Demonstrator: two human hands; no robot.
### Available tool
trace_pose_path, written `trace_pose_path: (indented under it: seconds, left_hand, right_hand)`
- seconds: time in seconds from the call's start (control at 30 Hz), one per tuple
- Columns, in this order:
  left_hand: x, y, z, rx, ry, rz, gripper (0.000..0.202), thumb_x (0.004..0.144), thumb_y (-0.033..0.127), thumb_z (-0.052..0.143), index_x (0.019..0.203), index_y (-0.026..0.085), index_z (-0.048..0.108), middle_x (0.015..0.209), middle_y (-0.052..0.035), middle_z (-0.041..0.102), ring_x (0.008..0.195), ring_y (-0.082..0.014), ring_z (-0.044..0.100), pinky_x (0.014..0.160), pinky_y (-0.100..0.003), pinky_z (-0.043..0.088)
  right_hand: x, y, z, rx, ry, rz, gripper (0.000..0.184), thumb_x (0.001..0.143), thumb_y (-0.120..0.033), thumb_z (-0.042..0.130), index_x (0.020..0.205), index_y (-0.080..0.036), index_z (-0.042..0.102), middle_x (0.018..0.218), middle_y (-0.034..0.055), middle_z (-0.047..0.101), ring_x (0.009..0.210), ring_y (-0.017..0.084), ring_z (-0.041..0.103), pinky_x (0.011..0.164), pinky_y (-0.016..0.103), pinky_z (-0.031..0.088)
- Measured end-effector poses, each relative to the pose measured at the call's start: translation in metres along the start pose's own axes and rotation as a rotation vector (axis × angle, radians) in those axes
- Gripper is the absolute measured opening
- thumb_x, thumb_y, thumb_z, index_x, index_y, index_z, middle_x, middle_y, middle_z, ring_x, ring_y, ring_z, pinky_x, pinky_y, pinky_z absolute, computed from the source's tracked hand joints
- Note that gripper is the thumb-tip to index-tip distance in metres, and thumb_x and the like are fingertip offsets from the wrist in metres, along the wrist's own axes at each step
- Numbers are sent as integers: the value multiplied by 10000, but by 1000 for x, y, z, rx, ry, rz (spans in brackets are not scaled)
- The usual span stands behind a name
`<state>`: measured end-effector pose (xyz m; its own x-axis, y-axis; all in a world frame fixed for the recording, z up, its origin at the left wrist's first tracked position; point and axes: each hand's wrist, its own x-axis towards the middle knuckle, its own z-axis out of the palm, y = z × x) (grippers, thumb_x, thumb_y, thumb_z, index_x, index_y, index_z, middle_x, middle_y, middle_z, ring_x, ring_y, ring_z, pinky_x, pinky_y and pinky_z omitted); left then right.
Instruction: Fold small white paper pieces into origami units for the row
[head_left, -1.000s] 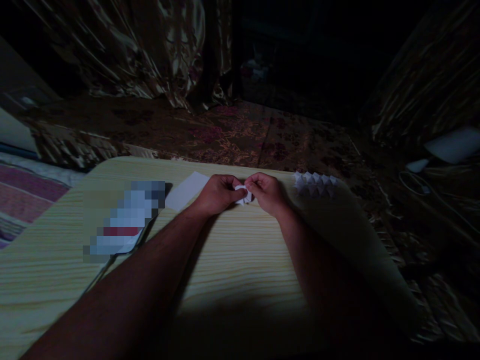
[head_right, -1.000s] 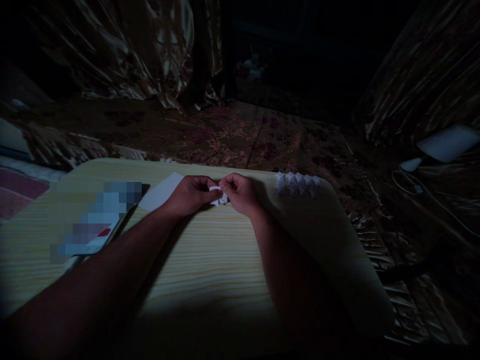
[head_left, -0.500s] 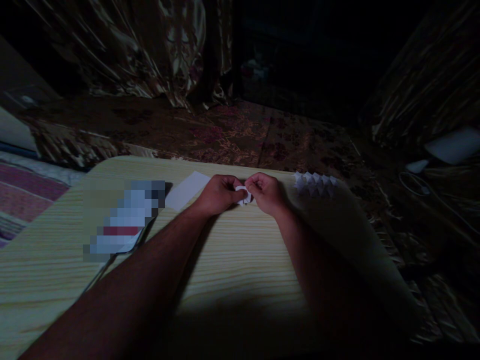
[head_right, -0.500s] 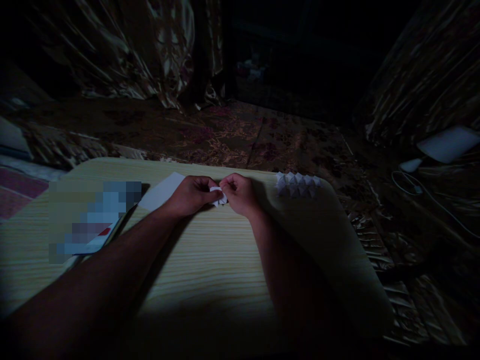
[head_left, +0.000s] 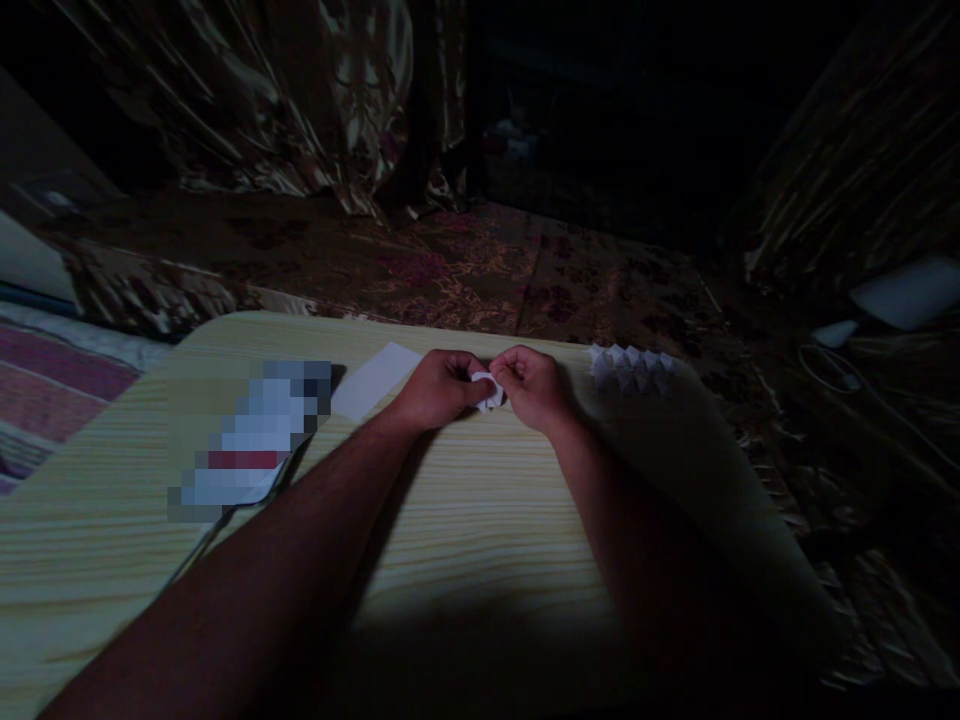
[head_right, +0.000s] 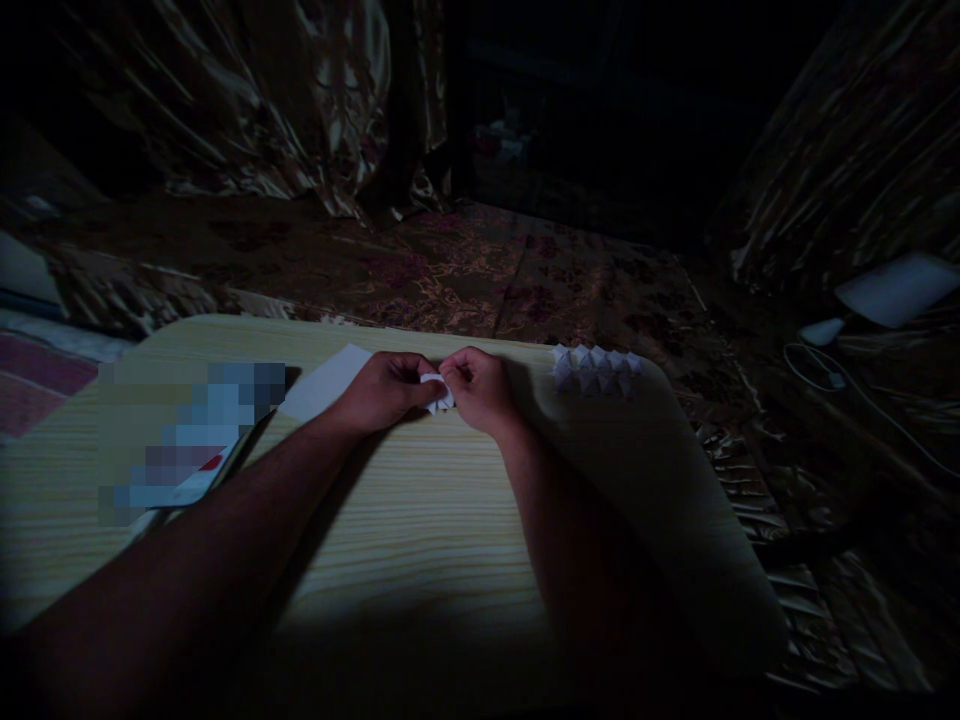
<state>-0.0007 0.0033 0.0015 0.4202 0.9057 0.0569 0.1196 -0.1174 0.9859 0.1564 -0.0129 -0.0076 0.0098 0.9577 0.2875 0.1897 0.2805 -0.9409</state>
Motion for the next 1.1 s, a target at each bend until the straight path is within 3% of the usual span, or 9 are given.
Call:
trace_pose_path:
  seconds: [0.47,0.9,1.1]
  left_hand:
    - [-1,3,1,-1,7,13,162,638,259,695,666,123,611,571,-2,595,483,-80,483,472,-201,371]
    - [-1,1,2,62,73,30,215,659,319,701,707,122,630,580,-7,610,486,-91,496,469,-208,366]
    - [0,-2,1,19,47,1,194,661,295,690,720,121,629,590,-16,619,479,-95,502,463,-211,368]
  right_hand:
    - [1,-1,3,113,55,31,93,703,-229,635,768,-167,611,726,16,656,671,133,617,624,256,481]
    - [0,-3,2,70,96,10,72,702,-217,630,759,-181,603,657,-11,617,609,115,572,593,242,456]
    - [-1,-3,3,62,90,25,90,701,-230,635,767,-177,606,649,-13,614,592,112,567,567,233,443]
